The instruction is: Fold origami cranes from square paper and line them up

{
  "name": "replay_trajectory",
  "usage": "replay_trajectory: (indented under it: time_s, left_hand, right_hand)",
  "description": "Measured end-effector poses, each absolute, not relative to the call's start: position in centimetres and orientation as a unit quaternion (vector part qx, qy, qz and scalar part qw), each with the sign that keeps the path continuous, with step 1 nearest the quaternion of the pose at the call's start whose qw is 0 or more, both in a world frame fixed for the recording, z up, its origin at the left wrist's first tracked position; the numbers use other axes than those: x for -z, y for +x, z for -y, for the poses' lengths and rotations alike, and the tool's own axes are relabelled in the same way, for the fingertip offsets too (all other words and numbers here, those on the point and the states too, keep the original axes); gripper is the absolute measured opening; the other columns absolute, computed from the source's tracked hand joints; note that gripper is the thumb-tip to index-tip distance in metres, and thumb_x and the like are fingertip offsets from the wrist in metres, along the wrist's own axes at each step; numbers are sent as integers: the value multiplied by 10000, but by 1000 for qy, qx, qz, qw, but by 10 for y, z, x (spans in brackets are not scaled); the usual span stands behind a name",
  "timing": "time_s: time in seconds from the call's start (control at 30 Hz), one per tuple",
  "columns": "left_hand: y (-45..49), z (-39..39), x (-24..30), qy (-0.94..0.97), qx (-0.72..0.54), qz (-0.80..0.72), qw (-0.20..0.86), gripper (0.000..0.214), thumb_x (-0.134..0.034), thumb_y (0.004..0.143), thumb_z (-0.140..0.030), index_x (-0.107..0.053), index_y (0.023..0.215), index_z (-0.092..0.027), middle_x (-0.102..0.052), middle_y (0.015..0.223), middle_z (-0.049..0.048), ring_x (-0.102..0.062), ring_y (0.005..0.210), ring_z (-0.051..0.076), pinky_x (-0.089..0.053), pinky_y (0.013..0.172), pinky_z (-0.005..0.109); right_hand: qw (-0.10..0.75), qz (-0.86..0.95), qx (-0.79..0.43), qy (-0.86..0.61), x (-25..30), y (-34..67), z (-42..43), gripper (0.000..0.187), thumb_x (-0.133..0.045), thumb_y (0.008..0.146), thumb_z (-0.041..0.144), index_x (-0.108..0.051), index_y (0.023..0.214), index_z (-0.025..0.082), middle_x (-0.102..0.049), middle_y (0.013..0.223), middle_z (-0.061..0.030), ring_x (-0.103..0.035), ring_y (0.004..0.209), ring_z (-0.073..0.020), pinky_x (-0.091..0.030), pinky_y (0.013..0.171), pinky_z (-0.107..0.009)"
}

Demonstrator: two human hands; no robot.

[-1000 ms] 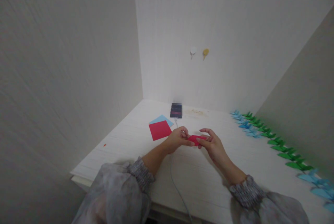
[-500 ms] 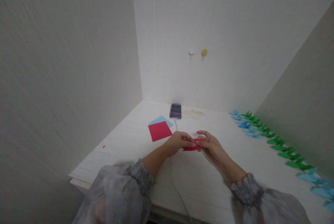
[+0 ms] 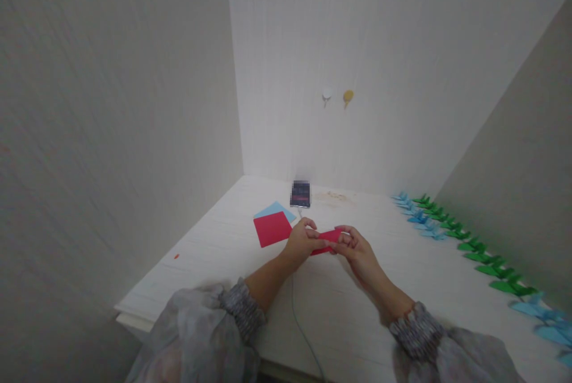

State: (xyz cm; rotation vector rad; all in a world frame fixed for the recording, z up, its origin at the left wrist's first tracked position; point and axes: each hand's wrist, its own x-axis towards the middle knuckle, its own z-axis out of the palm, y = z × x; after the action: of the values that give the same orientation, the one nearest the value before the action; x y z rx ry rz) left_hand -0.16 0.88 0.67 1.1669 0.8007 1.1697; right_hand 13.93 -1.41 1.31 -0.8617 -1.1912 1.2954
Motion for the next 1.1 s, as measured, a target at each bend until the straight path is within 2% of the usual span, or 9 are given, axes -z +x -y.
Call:
replay_trajectory:
  time_s: [0.17, 0.33, 0.53, 0.83, 0.93, 1.1]
  left_hand:
    - [0, -9, -5, 517, -492, -366, 597, 499, -703, 479, -202, -321, 800, -190, -532, 512, -71, -495, 416, 86, -334, 423, 182]
    - [1, -8, -2, 532, -465, -342, 620, 499, -698, 488, -192, -305, 795, -193, -560, 516, -56, -544, 467, 117, -366, 462, 200]
    - [1, -8, 0, 538, -445, -335, 633, 532, -713, 469, -201, -294, 797, -189, -582, 547, -36, -568, 498, 136, -380, 488, 213]
    - [-1, -6, -1, 534, -438, -302, 657, 505, -684, 514, -166, -273, 807, -193, -606, 586, -9, -578, 502, 148, -412, 528, 254]
    - [-1, -6, -1, 527, -438, -324, 653, 513, -695, 490, -167, -289, 802, -193, -588, 573, -31, -560, 479, 129, -403, 505, 235]
    - [-1, -11, 4, 510, -474, -405, 593, 507, -721, 446, -198, -357, 798, -183, -524, 527, -72, -476, 405, 71, -326, 417, 179]
  right_hand:
    - [555, 511, -546, -363, -16, 139, 16, 377, -665, 589, 204, -440, 891, 192, -594, 596, 36, -528, 509, -107, -399, 531, -240]
    - [536, 533, -505, -417, -18, 138, 16, 317, -638, 624, 280, -466, 869, 176, -522, 472, 69, -467, 418, -91, -338, 442, -211]
    - [552, 515, -512, -409, -6, 140, 10, 251, -607, 645, 312, -530, 830, 161, -521, 486, 50, -451, 421, -84, -321, 432, -206]
    - [534, 504, -555, -392, -9, 143, 15, 383, -517, 717, 403, -500, 993, 139, -513, 407, 43, -503, 378, -129, -370, 432, -245]
    - [534, 499, -558, -392, -9, 147, 15, 440, -491, 728, 436, -457, 1051, 139, -525, 391, 39, -525, 373, -147, -370, 430, -249]
    - [578, 474, -521, -412, -7, 157, 9, 416, -489, 704, 491, -465, 962, 165, -591, 492, -2, -539, 405, -144, -367, 423, -239]
